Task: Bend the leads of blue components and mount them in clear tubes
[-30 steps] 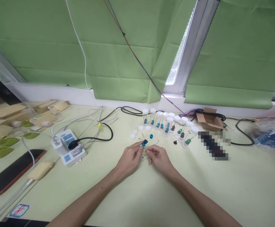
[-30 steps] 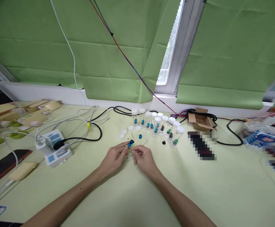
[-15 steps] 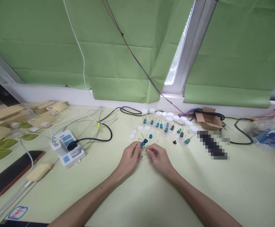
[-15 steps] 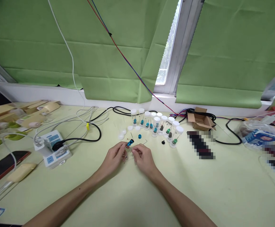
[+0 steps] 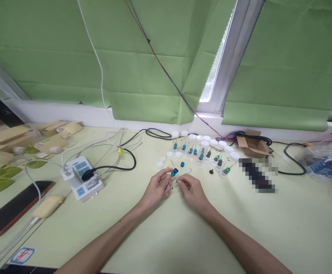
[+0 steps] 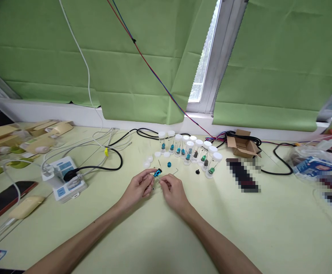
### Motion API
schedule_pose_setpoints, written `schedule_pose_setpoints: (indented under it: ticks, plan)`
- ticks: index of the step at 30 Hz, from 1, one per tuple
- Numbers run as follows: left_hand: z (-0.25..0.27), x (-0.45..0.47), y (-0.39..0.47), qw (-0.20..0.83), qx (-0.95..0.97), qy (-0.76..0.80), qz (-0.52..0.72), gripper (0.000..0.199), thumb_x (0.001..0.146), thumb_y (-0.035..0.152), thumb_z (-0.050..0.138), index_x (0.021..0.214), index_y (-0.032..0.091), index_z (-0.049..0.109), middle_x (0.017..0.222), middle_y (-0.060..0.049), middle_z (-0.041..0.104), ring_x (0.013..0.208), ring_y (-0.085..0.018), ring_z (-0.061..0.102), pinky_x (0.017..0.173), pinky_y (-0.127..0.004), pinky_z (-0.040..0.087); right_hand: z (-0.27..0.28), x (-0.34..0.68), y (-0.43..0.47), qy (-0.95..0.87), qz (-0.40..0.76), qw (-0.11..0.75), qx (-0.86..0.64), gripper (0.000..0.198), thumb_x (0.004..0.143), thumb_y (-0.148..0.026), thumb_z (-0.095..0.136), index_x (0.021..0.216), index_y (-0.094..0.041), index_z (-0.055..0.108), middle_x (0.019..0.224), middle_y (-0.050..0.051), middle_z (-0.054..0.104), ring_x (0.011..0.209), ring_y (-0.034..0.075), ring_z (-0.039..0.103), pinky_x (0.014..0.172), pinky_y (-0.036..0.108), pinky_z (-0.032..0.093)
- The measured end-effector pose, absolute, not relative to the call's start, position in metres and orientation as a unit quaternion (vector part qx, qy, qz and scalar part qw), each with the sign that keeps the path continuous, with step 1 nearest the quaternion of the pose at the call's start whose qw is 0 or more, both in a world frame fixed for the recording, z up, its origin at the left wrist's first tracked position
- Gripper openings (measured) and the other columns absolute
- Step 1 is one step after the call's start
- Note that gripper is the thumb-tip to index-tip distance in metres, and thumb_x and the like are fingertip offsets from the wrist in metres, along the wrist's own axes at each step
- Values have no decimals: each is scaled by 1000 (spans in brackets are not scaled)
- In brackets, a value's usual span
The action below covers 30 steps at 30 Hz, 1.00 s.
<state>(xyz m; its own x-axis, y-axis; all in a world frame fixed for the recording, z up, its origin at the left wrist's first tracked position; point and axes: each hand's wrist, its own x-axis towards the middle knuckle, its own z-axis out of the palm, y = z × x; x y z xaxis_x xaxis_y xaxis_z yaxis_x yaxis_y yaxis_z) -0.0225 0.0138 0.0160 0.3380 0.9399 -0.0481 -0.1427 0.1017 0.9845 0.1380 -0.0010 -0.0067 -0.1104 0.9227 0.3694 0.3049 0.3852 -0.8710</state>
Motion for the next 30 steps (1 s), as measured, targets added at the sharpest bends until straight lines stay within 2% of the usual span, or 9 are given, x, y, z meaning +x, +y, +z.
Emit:
schedule_pose_setpoints:
  ticks: [4,12,17,26,30]
  plan:
    - [18,-23,14,637,526,379,417,40,85,41,58,120,23,50,69,6,48,42,-3,32,40,-18,24,-7,140,-1,-703,272,475,-455,20,91,-20,47,79,-18,63,75,3,60,65,15,52,59,26,40]
    - [18,-30,17,631,573,373,366,56,84,38,61,133,21,43,70,2,56,43,-7,48,39,-20,36,-4,144,1,-751,214,451,-432,24,95,-20,42,80,-19,60,75,3,56,70,17,54,67,27,41]
    - [16,-34,20,607,606,381,345,54,85,40,59,133,21,43,72,1,60,39,-7,49,37,-19,34,-4,146,1,-765,200,442,-424,25,96,-21,39,84,-20,61,77,4,56,70,17,54,67,28,41]
    - [17,-31,18,593,617,385,347,55,84,41,60,132,23,41,69,2,60,46,-13,61,36,-19,37,-6,146,3,-756,207,455,-424,25,95,-22,42,81,-20,62,75,4,59,68,17,55,66,28,42]
    - [16,-30,18,590,619,381,351,50,84,39,59,128,23,43,66,2,58,47,-14,61,36,-18,37,-5,145,2,-723,270,457,-442,24,93,-26,46,77,-20,62,68,2,60,58,15,53,57,26,41]
